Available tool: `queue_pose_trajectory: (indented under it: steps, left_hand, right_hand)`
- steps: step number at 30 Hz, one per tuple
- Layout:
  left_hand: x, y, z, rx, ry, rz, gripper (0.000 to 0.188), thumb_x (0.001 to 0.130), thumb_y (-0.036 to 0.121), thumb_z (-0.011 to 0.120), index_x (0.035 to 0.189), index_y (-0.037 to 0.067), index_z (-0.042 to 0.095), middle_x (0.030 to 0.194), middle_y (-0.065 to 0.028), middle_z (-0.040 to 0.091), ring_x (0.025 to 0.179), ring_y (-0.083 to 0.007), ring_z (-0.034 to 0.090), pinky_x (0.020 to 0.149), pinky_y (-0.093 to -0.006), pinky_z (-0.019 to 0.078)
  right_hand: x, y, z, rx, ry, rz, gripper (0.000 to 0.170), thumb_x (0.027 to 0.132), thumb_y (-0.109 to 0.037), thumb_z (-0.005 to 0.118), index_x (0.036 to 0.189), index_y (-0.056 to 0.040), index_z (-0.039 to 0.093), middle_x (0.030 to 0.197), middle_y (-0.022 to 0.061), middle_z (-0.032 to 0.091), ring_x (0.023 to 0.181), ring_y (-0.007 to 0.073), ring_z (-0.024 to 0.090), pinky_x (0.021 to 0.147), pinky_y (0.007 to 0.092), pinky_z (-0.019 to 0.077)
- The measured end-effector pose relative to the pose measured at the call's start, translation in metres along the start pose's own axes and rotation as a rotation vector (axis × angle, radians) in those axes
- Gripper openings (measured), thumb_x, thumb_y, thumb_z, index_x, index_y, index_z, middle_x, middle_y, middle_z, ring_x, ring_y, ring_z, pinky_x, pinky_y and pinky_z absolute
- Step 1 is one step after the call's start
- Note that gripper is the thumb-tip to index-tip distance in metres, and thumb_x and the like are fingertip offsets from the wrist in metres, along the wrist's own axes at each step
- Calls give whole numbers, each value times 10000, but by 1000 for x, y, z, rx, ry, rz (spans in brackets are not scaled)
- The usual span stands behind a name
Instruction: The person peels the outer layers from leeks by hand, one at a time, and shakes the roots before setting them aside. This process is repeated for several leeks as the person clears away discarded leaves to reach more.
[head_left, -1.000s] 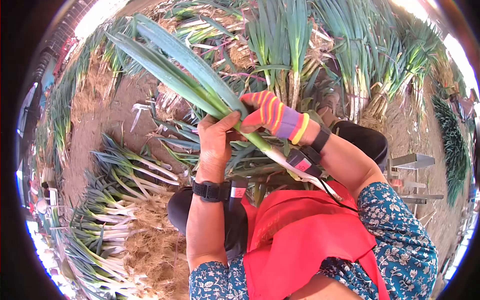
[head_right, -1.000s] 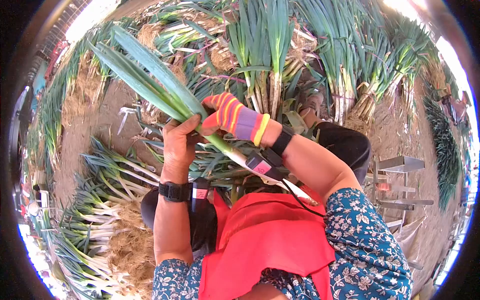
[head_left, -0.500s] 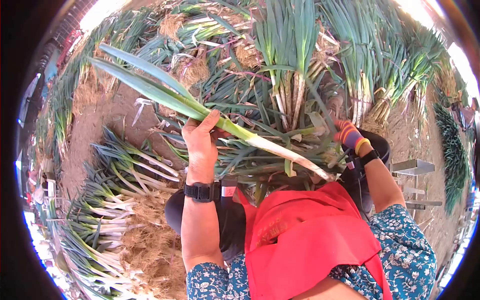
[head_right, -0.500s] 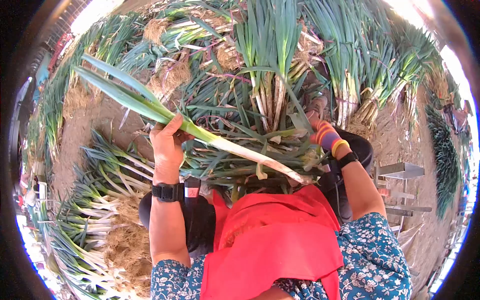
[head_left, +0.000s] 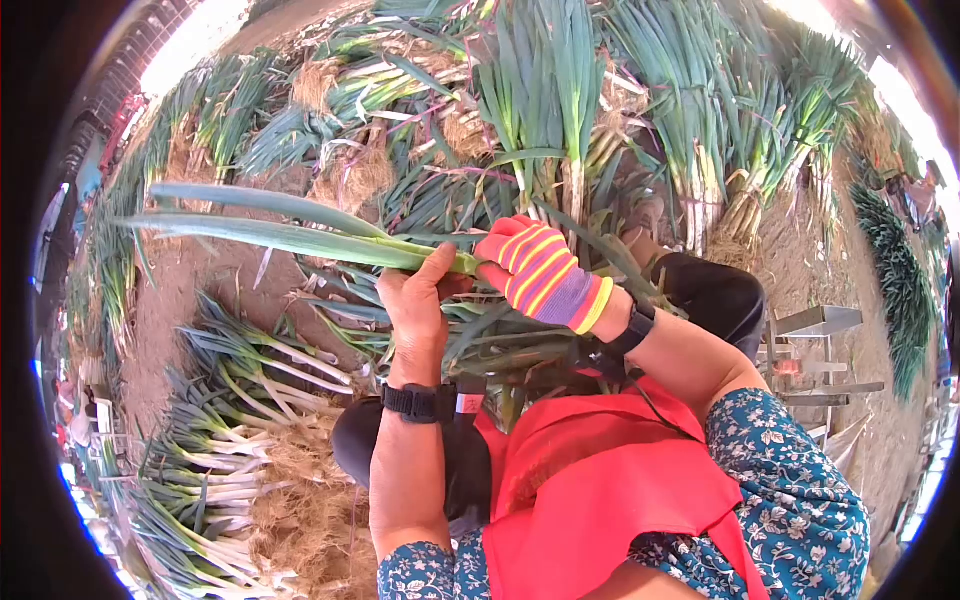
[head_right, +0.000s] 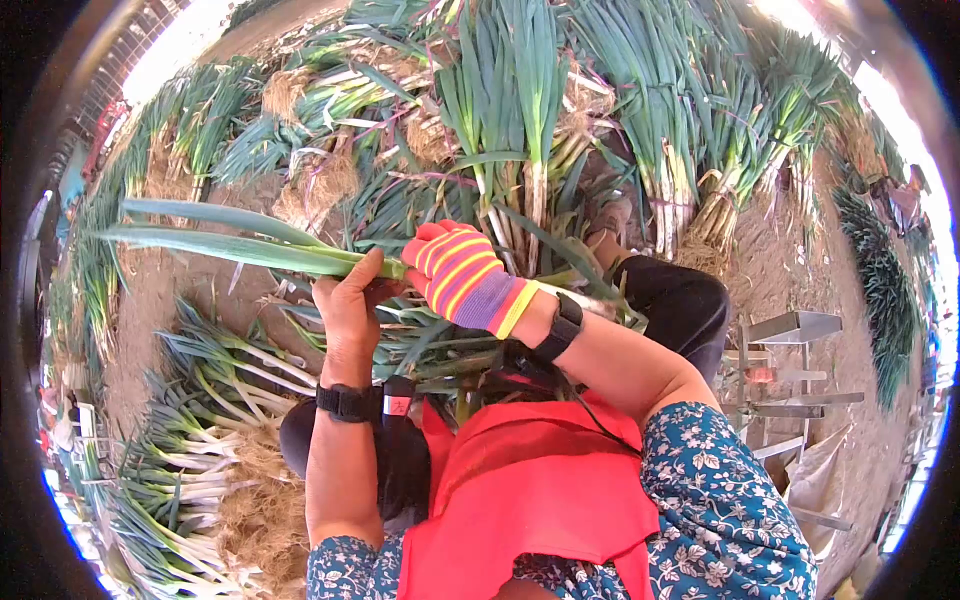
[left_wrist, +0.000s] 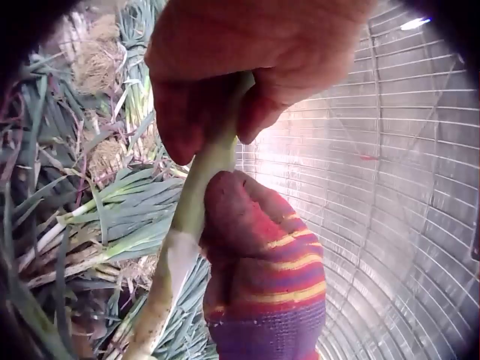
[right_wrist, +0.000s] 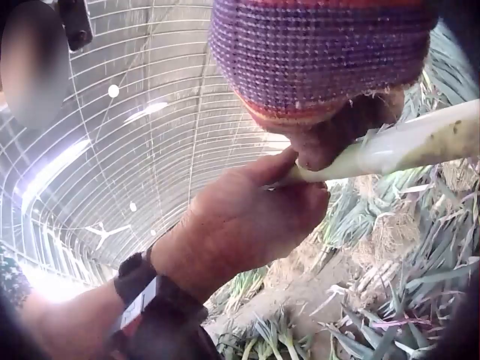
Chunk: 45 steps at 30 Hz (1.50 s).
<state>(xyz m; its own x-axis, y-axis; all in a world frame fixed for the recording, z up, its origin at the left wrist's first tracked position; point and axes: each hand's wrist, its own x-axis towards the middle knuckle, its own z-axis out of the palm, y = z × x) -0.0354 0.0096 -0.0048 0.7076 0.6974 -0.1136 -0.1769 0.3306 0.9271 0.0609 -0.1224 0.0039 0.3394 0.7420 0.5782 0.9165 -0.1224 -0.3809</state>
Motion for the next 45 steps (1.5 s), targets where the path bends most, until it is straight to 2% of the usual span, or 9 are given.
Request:
queue_pose_trajectory:
  steps: [9, 11, 17, 22, 27, 30, 35, 37, 45]
  left_hand:
    - [1, -4, 3, -29, 138, -44, 231, 768, 140, 724, 819, -25, 571, 644, -97, 598, 478, -178, 577, 421, -298, 511]
    - [2, -1, -1, -56, 144, -41, 220, 753, 94, 725, 822, -39, 565, 673, -115, 611, 474, -178, 595, 390, -272, 511]
    - [-7, 4, -9, -21, 221, 19, 225, 749, 31, 692, 875, -59, 529, 727, -139, 612, 493, -219, 602, 396, -294, 524]
    - [-7, 42, -65, -68, 314, 90, 195, 771, 56, 659, 892, -50, 548, 730, -129, 605, 562, -222, 600, 460, -308, 524]
    - [-28, 73, -122, -84, 300, 141, 149, 798, 111, 655, 878, 19, 568, 746, -76, 580, 661, -190, 572, 538, -284, 477]
    - [-41, 104, -173, -6, 375, 139, 132, 822, 142, 639, 869, 46, 562, 773, -65, 591, 716, -178, 566, 599, -298, 466]
    - [-66, 129, -195, 10, 299, 189, 165, 835, 155, 644, 917, 36, 564, 857, -78, 624, 808, -187, 589, 653, -295, 479]
    - [-68, 126, -186, 12, 273, 204, 174, 837, 161, 648, 922, 36, 564, 867, -78, 626, 824, -190, 591, 665, -294, 480]
    - [-70, 98, -138, -94, 104, 175, 194, 900, 194, 576, 978, 16, 570, 981, -96, 607, 944, -191, 567, 793, -304, 490]
  right_hand:
    - [-66, -1, 91, -1143, -491, -640, 125, 655, -165, 590, 608, -50, 586, 614, 100, 573, 585, 249, 553, 483, 374, 409]
    - [-58, 6, 81, -481, -1181, -181, 84, 675, -136, 588, 662, -66, 634, 697, 95, 630, 634, 255, 586, 523, 387, 451]
    - [-141, 120, 74, -340, -733, -440, 160, 668, -162, 593, 529, -100, 546, 555, 77, 571, 516, 231, 561, 541, 419, 466]
    - [-146, 161, -33, -31, -1134, 574, 221, 668, -252, 617, 767, -56, 645, 802, 129, 654, 697, 279, 622, 703, 386, 497]
    - [-276, 328, -69, -112, -708, 326, 39, 680, -119, 643, 716, -116, 629, 800, 20, 627, 726, 239, 621, 662, 331, 490]
    - [-183, 254, -127, -735, -1225, 470, 166, 601, -194, 747, 729, -146, 653, 793, -18, 635, 753, 191, 621, 656, 323, 486]
    - [-155, 216, -77, 145, 4, 884, 297, 796, -273, 651, 1003, -61, 633, 804, 138, 632, 701, 260, 618, 606, 375, 492]
    - [-120, 140, -55, 33, 236, 409, 429, 769, -324, 675, 1073, -33, 590, 929, 172, 625, 833, 318, 608, 730, 401, 482]
    - [-65, 28, -32, -203, -83, -9, 376, 735, -343, 665, 982, -85, 548, 887, 108, 571, 814, 286, 578, 711, 403, 438]
